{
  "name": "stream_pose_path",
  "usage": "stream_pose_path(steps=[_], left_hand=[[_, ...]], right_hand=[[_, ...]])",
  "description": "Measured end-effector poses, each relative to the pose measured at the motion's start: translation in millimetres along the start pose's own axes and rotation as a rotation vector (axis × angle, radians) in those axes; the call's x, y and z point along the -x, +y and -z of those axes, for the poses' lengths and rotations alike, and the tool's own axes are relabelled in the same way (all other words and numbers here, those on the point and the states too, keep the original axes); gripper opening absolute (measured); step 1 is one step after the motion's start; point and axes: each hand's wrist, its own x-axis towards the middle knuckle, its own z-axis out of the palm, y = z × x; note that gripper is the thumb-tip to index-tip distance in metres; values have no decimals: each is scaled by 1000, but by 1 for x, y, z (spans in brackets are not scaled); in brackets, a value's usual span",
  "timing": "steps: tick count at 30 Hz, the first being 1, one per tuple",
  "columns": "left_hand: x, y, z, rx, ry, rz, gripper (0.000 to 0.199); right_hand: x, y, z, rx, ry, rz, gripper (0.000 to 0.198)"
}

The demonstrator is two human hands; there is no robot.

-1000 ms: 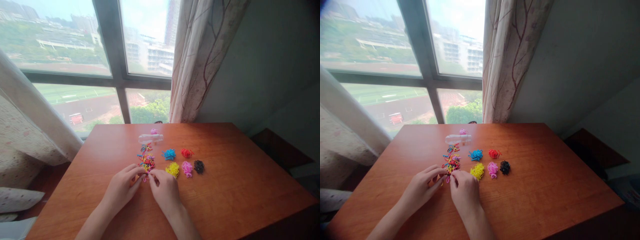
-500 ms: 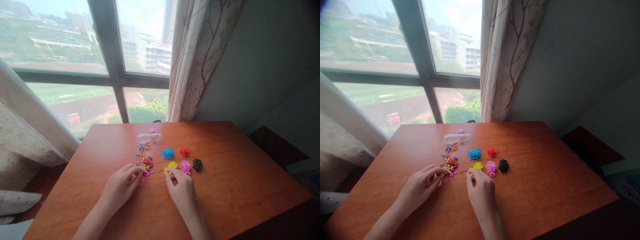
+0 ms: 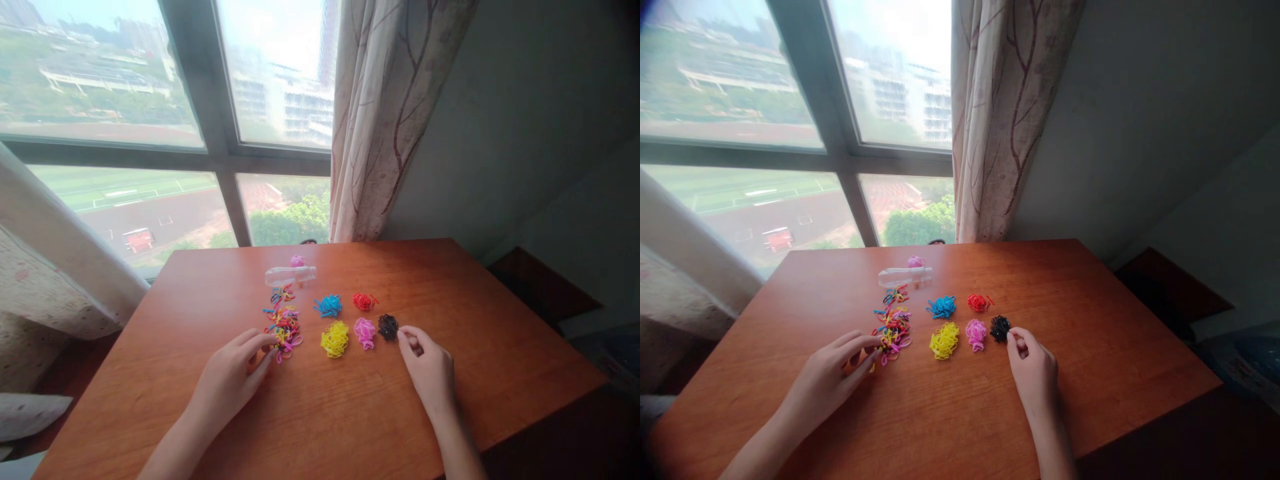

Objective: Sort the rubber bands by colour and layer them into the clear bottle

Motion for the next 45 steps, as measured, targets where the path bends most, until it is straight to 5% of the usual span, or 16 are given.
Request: stream_pose_path(steps=[14,27,45], left_hand=[[-1,1,5,40,-37,-1,22],[14,3,11,-61,-135,173,16],[21,5,1,-125,-212,174,26]], right_hand=[[13,-17,-4,5,13,66,43],[65,-82,-43,-228,-276,325,22],[77,-94,-46,-202,-371,371,20]])
